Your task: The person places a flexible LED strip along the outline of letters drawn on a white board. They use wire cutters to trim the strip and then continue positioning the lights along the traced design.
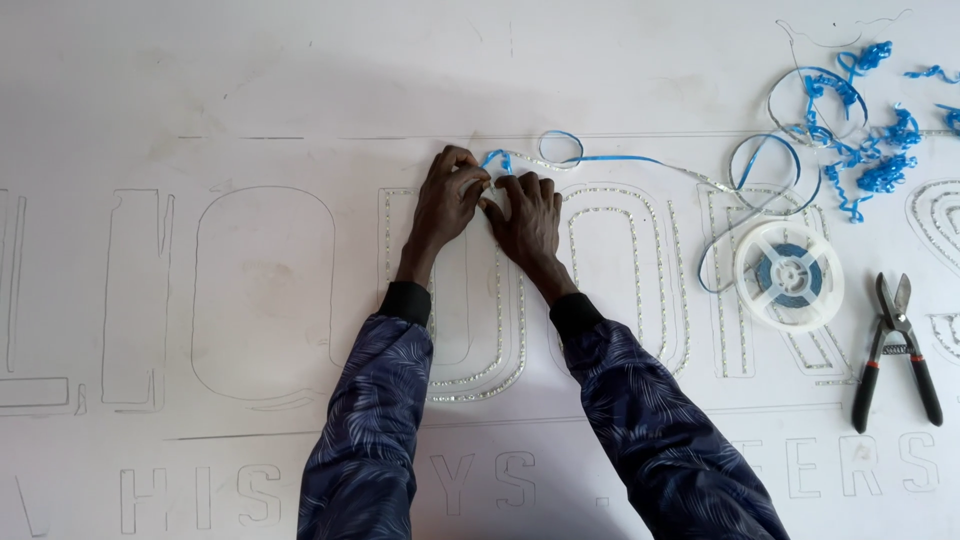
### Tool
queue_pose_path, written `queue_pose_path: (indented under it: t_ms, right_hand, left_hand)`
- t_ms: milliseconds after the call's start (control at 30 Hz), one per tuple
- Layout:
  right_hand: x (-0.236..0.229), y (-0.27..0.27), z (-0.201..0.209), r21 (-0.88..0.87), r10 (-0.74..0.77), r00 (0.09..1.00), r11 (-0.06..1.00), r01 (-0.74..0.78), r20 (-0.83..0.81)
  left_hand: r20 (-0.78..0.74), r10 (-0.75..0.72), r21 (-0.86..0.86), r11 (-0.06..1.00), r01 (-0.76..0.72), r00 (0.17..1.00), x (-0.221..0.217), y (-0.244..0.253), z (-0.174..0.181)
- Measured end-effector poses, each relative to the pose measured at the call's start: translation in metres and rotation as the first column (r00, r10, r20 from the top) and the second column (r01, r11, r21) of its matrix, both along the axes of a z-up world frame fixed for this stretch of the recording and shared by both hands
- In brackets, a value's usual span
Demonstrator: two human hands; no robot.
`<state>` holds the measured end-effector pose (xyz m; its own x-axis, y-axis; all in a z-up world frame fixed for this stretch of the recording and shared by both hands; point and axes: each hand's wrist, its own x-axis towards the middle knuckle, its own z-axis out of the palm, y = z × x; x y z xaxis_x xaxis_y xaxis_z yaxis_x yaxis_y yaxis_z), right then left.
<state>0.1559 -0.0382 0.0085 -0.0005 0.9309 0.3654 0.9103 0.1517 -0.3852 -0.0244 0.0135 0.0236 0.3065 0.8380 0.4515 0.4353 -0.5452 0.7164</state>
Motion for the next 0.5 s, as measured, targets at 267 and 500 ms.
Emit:
queue_pose_path:
  t_ms: [267,500]
  right_hand:
    - [0.005,0.021,-0.019,0.042,-0.024,0.991,0.999,0.029,-0.132]
    - [0.009,0.013,-0.006,-0.063,0.030,0.982,0.997,-0.042,-0.187]
  left_hand:
    - [-0.049,0.002,-0.031,1.000,-0.003,0.999,-0.002,0.010,-0.005]
    - [-0.096,-0.022,-0.071,0.997,0.015,0.995,-0.004,0.004,-0.008]
